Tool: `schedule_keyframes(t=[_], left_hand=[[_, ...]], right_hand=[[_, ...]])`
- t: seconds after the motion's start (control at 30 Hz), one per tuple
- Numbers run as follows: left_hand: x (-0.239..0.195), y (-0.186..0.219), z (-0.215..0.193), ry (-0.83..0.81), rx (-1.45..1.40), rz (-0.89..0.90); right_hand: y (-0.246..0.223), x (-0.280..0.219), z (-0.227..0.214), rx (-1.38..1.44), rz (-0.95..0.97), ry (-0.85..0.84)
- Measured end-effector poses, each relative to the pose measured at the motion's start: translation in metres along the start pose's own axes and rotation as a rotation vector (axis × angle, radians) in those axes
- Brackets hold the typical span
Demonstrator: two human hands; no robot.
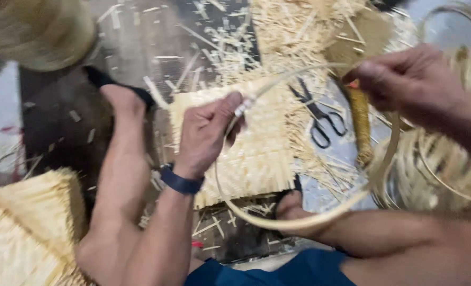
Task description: The person sits on the floor assembling round woven bamboo trays. They fit a woven bamboo mat into a bamboo rim hoop, press it with a round wooden form, trim excess strips with scissors, and set finished trays aside while repeating the cycle.
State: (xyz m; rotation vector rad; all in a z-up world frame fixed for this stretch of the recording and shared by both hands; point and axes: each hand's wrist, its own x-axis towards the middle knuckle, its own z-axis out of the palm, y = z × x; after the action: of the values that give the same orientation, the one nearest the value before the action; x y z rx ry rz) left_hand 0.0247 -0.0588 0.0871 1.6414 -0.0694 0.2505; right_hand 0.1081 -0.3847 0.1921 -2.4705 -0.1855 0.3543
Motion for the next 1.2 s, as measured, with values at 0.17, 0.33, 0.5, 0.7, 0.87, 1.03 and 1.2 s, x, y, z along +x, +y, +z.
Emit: schedule_keyframes(t=[0.17, 0.33, 0.5, 0.7, 0.87, 1.03, 1.2], left_hand=[[-0.047, -0.04, -0.004, 0.001, -0.546, -0.539], [-0.092, -0.048, 0.012, 0.033, -0.562, -0.817], [-0.119, -0.061, 0.005, -0.055, -0.753, -1.089], [-0.128, -0.073, 0.006, -0.265, -0.575, -1.018], [-0.127, -0.071, 0.009, -0.14, -0.478, -0.976], [-0.114, -0.084, -0.025, 0.162, -0.809, -0.753], [-0.104, -0.115, -0.056, 0.522, -1.208, -0.497]], right_hand=[[-0.042, 0.011, 0.088, -0.412, -0.504, -0.12], [-0.043, 0.009, 0.165, -0.606, -0.991, -0.122], [-0.042, -0.027, 0.217, -0.551, -1.143, -0.148], [-0.039, -0.044, 0.238, -0.561, -1.007, -0.119], [-0.029, -0.035, 0.238, -0.633, -0.901, -0.151], [-0.036, 0.025, 0.167, -0.062, 0.031, -0.177], [0.04, 0.031, 0.15, 0.895, 0.19, -0.266]])
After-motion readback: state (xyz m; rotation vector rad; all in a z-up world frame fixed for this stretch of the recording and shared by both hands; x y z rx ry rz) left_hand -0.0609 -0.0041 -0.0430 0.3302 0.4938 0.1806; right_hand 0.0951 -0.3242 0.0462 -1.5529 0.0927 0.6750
